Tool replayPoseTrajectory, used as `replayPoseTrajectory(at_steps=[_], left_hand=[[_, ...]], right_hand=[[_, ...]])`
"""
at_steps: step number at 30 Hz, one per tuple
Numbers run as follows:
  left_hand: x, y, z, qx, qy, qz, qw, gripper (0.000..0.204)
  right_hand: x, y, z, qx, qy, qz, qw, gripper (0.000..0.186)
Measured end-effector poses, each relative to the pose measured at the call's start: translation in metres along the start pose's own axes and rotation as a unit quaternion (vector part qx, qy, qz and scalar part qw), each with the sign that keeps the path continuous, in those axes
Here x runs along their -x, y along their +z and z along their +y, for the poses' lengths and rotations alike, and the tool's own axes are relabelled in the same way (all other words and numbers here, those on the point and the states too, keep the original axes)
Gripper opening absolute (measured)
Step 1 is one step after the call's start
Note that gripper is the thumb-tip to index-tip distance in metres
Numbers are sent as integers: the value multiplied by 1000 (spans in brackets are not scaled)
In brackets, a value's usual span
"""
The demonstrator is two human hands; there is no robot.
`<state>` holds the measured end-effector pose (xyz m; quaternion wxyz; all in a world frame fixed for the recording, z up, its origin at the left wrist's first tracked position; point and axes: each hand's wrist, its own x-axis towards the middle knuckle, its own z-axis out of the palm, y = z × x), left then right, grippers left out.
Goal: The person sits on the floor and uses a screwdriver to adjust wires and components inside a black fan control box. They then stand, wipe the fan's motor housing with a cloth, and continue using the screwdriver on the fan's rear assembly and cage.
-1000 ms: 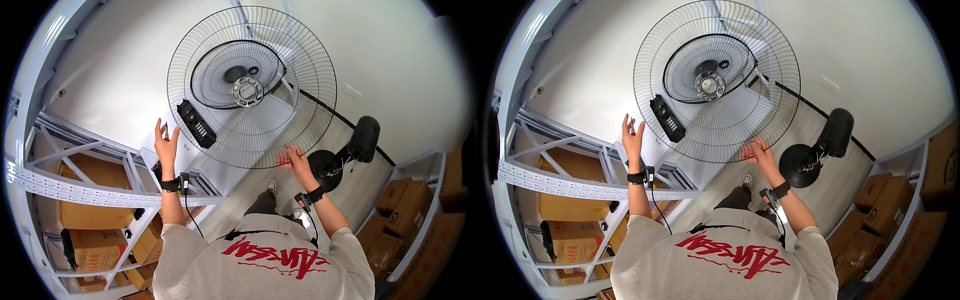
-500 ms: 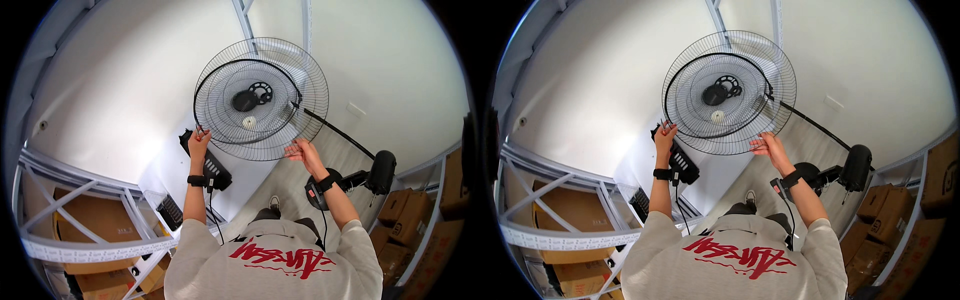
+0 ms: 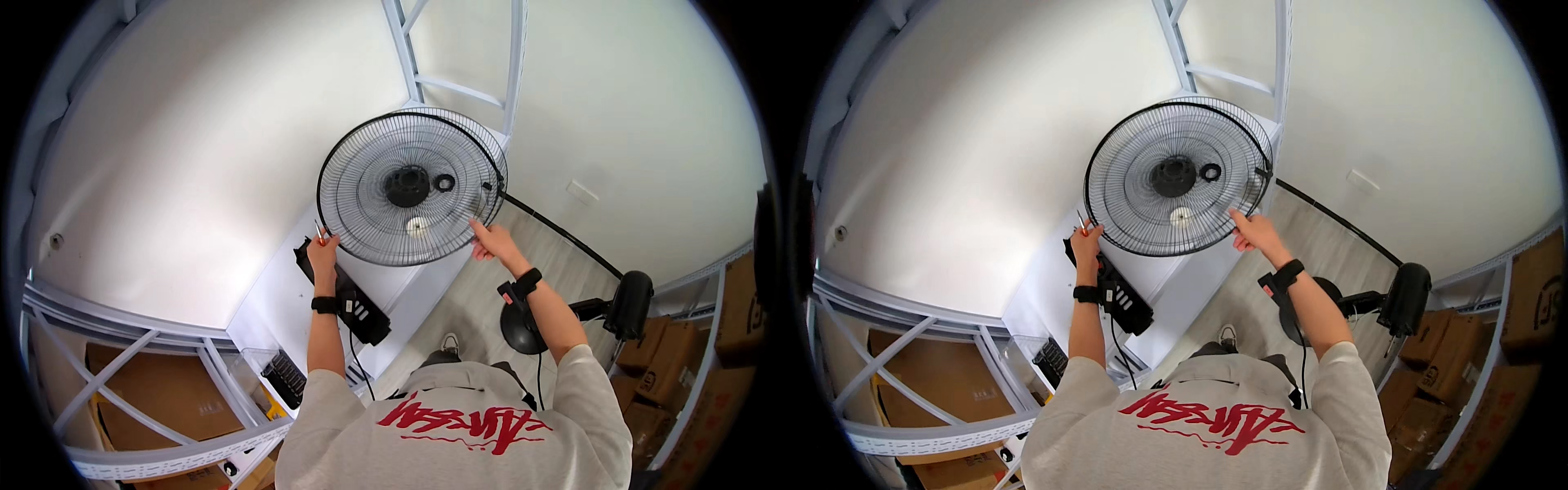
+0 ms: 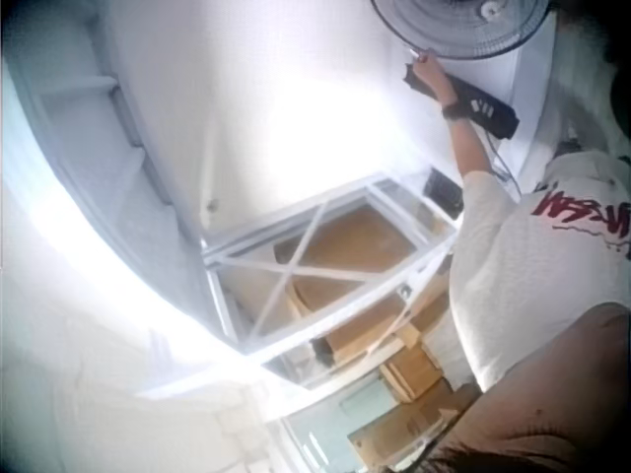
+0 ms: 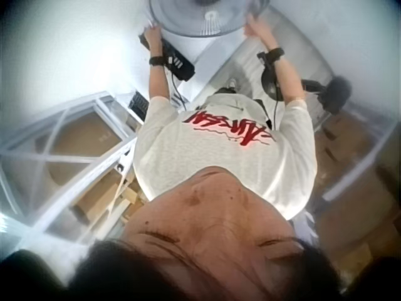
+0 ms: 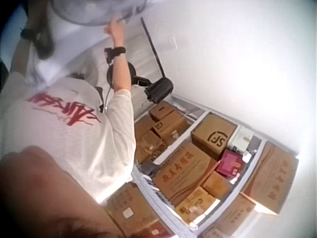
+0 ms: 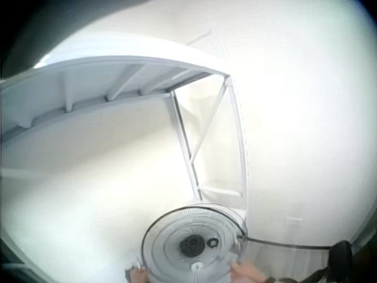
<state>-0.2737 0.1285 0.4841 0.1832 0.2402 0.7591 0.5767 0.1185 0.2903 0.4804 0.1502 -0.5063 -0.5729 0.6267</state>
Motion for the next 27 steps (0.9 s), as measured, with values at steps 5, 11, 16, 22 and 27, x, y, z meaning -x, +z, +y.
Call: replayPoseTrajectory(at_steps=[5, 11, 16, 22, 27], left_hand=[[-5, 4, -9, -14, 12, 14, 1000, 58], [11, 19, 12, -179, 196, 135, 955, 22], [26, 12, 49, -117, 288, 78, 947, 31], [158, 121, 144, 63, 146, -307, 938, 33], [258, 193, 125, 115, 100, -530, 834, 32]], right_hand=[[-3, 2, 2, 70, -9, 17, 997, 81], [9, -5, 14, 76, -47, 19, 996, 85], [40, 11, 29, 31, -146, -22, 989, 67], [108, 3, 48, 27, -287, -28, 957, 51], [157, -14, 74, -75, -311, -51, 946, 59]])
